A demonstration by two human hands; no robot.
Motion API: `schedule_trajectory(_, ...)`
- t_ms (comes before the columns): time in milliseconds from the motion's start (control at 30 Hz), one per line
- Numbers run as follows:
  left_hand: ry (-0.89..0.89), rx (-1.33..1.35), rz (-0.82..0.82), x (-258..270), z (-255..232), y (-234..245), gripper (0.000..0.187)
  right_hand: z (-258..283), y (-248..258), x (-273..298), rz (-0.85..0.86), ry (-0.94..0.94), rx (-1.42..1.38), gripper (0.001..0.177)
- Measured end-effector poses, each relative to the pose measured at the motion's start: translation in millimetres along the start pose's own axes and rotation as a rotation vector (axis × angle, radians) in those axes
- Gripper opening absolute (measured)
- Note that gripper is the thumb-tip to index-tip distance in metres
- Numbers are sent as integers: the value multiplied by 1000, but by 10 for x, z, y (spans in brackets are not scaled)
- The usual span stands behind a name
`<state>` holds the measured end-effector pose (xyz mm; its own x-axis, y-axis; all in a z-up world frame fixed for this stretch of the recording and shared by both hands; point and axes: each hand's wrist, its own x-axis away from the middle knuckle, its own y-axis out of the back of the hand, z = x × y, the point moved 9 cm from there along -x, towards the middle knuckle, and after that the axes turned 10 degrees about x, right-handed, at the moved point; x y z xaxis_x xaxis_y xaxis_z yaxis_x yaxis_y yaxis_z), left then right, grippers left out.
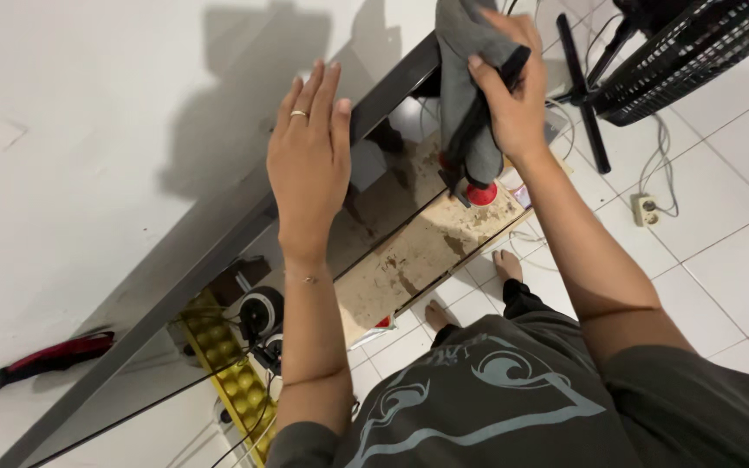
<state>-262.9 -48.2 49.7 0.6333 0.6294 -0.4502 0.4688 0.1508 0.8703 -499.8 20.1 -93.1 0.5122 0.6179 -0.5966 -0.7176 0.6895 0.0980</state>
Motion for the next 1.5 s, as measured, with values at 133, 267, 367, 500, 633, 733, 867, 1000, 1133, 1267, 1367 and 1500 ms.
schedule_trajectory(133,109,-97,21,-89,-62,-136,42,-1476,-322,699,32,-521,-59,38)
schedule_trajectory(267,161,-109,20,-34,-96,-85,43,-2657,-576,1646,11,-671,-11,26)
schedule_trajectory(367,144,-135,16,-47,-115,-55,43,-3140,-674,1878,191,-979,162,27)
schedule_trajectory(500,148,-127,35,-62,-148,-12,44,-2157,-587,1065,174,-659,76,27)
schedule_trajectory(633,158,-136,74,-68,-131,-31,49,-665,-308,270,195,-74,-7,20)
schedule_trajectory(733,170,-105,91,-48,-198,-18,52,-877,-352,390,167,-250,-226,29)
schedule_trajectory(867,187,-84,88,-71,-224,-24,55,-2396,-780,1239,123,-604,-290,24)
schedule_trajectory(1000,186,-97,100,-101,-291,-26,59,-3705,-889,2137,300,-867,199,42)
schedule_trajectory(1133,194,-114,99,-107,-294,-21,59,-4203,-916,2324,422,-1016,506,57)
schedule_trajectory(1267,182,-104,89,-123,-310,3,57,-4177,-905,2251,360,-1124,389,54)
schedule_trajectory(1367,180,-102,63,-81,-281,12,53,-3810,-859,2190,205,-1200,177,53)
schedule_trajectory(1500,141,-102,38,-41,-146,-61,47,-2624,-635,1467,-19,-1007,-111,54)
